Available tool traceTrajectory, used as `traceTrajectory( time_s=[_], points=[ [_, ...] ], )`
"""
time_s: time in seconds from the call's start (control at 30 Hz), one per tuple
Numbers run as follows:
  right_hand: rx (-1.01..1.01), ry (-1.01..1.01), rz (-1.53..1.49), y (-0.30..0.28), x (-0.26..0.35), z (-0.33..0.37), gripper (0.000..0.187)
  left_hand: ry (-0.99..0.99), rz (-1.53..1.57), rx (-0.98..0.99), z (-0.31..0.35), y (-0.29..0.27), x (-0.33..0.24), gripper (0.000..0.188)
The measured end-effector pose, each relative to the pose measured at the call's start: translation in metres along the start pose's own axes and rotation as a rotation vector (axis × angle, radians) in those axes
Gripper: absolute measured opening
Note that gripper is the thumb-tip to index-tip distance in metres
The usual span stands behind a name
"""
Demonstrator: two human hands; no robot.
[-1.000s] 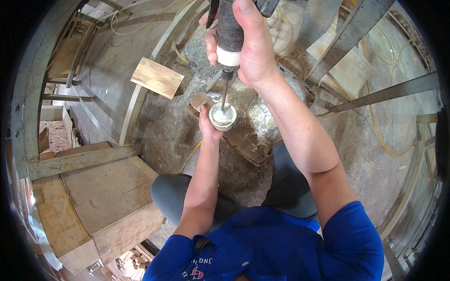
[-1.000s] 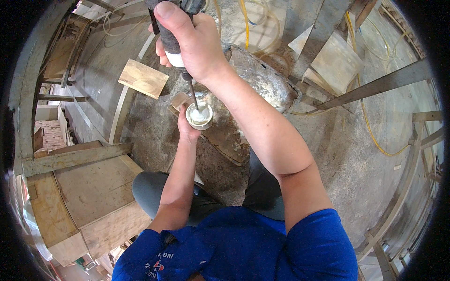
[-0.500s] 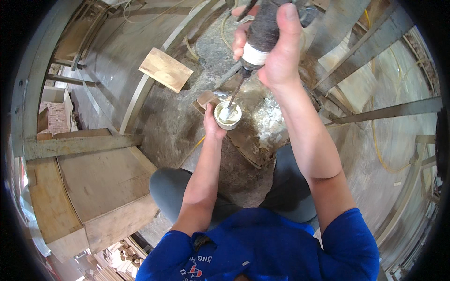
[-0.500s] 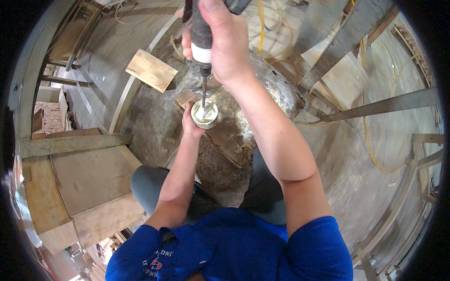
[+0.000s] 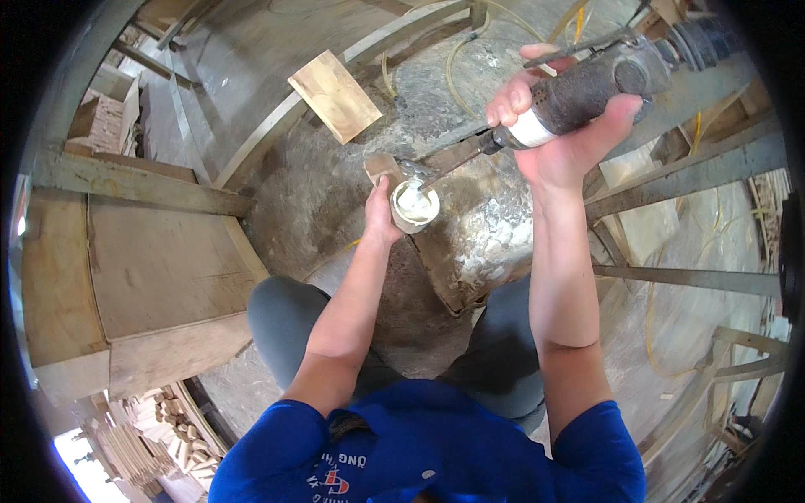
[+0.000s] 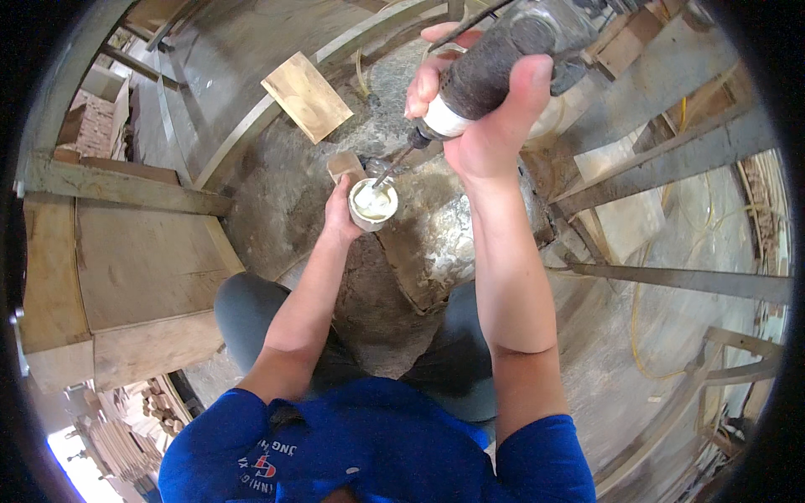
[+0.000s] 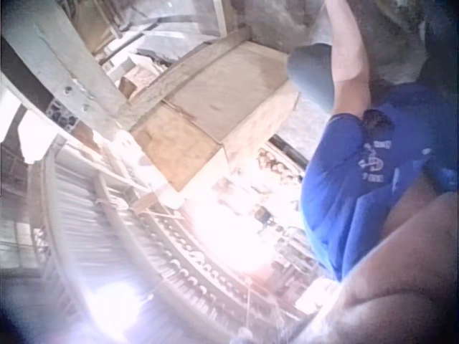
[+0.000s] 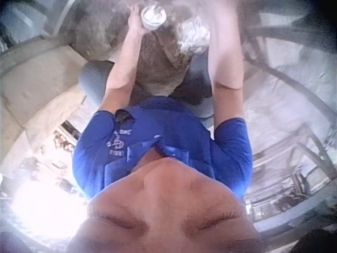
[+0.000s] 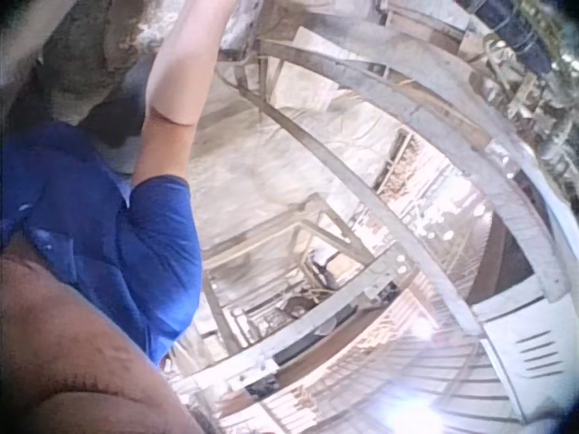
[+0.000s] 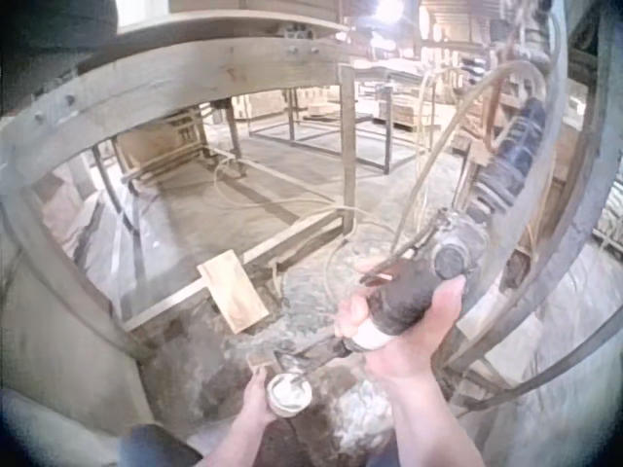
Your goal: The person pours a liquid from a large container into a small cup, then stirs the mixture with a wooden stick. They then use a power drill with a mixing attachment to blend the contents of the cup further. Finally, they apply the mixture to a wooden piece using the stick.
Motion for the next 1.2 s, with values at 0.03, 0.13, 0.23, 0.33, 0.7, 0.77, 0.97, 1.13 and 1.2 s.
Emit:
traceTrajectory(
  time_s=[0.03, 0.13, 0.23, 0.33, 0.7, 0.77, 0.97, 1.13, 1.2],
  points=[
    [0.036, -0.004, -0.047, 0.003, -0.002, -0.002, 0.101, -0.037, 0.004, -0.005, 0.001, -0.002, 0.0, 0.043],
    [0.048, 0.039, -0.029, 0.011, -0.009, -0.003, 0.102, -0.165, 0.035, 0.047, 0.002, -0.006, -0.002, 0.048],
    [0.049, 0.052, -0.039, 0.019, -0.017, -0.004, 0.103, -0.117, -0.029, 0.01, 0.001, -0.018, -0.007, 0.047],
    [0.092, 0.041, -0.054, 0.022, -0.022, -0.004, 0.104, -0.085, -0.014, 0.052, -0.001, -0.017, -0.01, 0.037],
    [0.262, 0.029, -0.062, 0.034, -0.024, -0.005, 0.105, 0.014, -0.136, -0.039, -0.008, -0.026, -0.016, 0.034],
    [0.286, 0.032, -0.043, 0.034, -0.024, -0.005, 0.106, 0.017, -0.139, -0.039, -0.008, -0.026, -0.016, 0.033],
    [0.202, -0.03, -0.079, 0.024, -0.024, 0.001, 0.106, 0.01, -0.122, -0.062, -0.006, -0.017, -0.012, 0.035],
    [0.153, -0.04, -0.059, 0.018, -0.02, 0.0, 0.106, 0.001, -0.095, -0.016, -0.008, -0.012, -0.01, 0.035],
    [0.101, -0.05, -0.057, 0.014, -0.018, 0.001, 0.105, 0.011, -0.084, -0.011, -0.007, -0.01, -0.011, 0.035]
  ],
)
Point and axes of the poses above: each hand's wrist, its own z-axis away from the middle knuckle, its own y-axis out of the palm, x = y × z, the point moved 7 cm from there along -z, towards the middle knuckle, and after that the axes turned 11 degrees about x, right-handed, at the moved point
